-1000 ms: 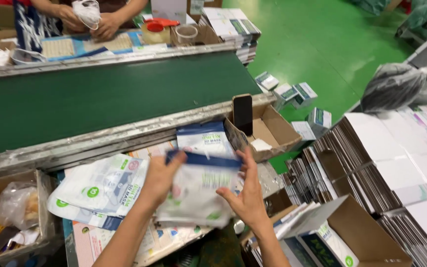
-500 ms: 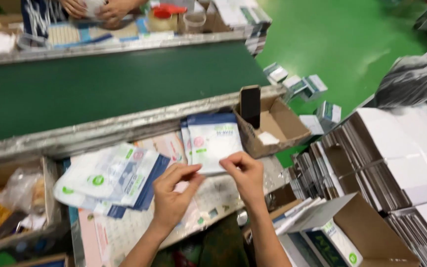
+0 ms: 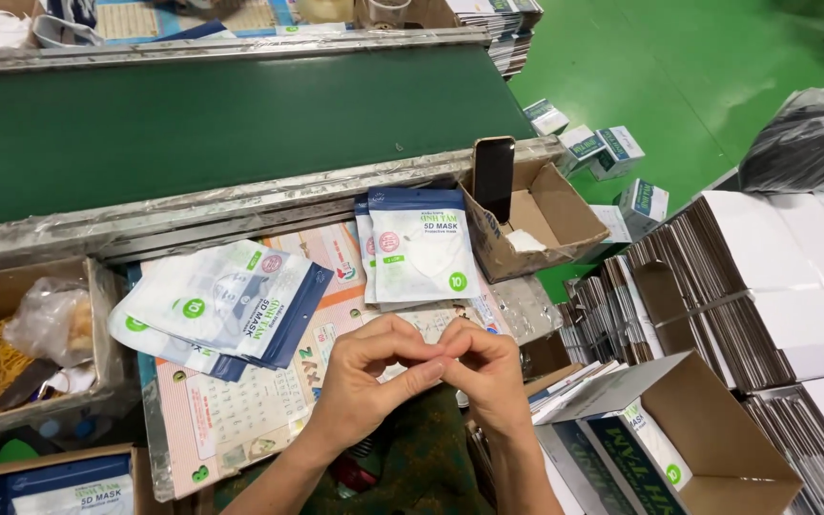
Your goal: Packing face masks into plastic bags and sealing them in a cardboard box.
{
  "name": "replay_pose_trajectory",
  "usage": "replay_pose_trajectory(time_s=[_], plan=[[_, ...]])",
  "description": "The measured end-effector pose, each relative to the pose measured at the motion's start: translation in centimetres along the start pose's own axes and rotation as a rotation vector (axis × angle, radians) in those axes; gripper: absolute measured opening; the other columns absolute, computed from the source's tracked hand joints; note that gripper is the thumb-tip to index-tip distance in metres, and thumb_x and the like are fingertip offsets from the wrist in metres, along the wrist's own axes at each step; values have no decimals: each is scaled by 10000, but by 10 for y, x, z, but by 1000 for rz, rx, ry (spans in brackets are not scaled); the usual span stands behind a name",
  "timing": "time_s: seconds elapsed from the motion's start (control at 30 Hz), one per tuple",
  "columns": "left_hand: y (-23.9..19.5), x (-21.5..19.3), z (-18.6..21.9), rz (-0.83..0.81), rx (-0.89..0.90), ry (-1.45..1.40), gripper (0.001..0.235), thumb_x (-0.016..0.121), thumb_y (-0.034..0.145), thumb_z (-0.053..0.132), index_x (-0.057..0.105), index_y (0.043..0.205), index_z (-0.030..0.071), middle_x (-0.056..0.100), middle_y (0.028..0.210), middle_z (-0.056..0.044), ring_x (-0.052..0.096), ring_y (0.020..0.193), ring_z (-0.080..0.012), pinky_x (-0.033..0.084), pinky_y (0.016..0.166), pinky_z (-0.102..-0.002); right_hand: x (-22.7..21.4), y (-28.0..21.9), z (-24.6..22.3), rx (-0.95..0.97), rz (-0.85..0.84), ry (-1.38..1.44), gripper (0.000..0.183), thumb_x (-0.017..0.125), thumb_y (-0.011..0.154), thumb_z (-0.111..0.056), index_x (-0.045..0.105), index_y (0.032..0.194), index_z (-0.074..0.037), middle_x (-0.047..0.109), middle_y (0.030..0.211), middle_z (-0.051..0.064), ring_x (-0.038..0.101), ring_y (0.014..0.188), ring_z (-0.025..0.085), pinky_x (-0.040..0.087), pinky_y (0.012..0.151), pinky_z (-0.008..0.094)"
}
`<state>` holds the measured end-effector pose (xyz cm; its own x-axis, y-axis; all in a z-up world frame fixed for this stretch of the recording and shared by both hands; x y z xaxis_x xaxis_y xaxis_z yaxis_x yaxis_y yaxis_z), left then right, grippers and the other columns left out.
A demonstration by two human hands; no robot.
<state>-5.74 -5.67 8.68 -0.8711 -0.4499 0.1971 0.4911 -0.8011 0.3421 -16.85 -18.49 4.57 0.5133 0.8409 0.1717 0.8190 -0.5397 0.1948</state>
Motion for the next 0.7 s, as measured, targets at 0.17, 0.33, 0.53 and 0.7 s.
replay_pose_trajectory(time_s=[0.17, 0.33, 0.53, 0.7], plan=[[-4, 2, -3, -36, -44, -66, 128, 780, 898, 47, 801, 1006, -17, 676, 927, -67, 636, 844, -118, 524, 722, -238, -3, -5, 2, 45, -20, 97, 130, 822, 814, -12, 702, 772, 17, 619, 820, 48, 554, 760, 122, 441, 701, 259], [-6, 6, 9, -41, -72, -33, 105, 759, 909, 41, 802, 985, -18, 674, 920, -65, 626, 808, -108, 502, 677, -227, 3, -11, 5, 93, -50, 254, 197, 842, 830, -65, 675, 759, 12, 621, 806, 75, 562, 754, 156, 446, 701, 284], [-12, 14, 24, -75, 16, -24, 189, 705, 905, -14, 765, 1085, -17, 682, 996, -74, 666, 917, -127, 542, 807, -247, 21, -15, 4, 179, -80, 549, 280, 847, 847, -164, 628, 751, -18, 606, 826, 71, 586, 826, 191, 510, 817, 337], [-19, 17, 25, -31, 30, 18, 188, 736, 854, -53, 744, 1038, -17, 640, 981, -76, 649, 881, -132, 540, 805, -256, 26, -20, 8, 199, -100, 591, 283, 848, 854, -162, 622, 753, -24, 604, 828, 89, 610, 829, 218, 509, 781, 342]])
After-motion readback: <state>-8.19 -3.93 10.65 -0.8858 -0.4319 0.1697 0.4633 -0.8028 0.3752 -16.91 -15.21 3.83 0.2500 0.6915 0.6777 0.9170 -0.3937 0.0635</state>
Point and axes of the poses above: each hand's wrist, its own y-axis towards the middle knuckle, its own x-axis out of the palm, z = x × y, the point moved 6 cm from there along y, towards the middle knuckle
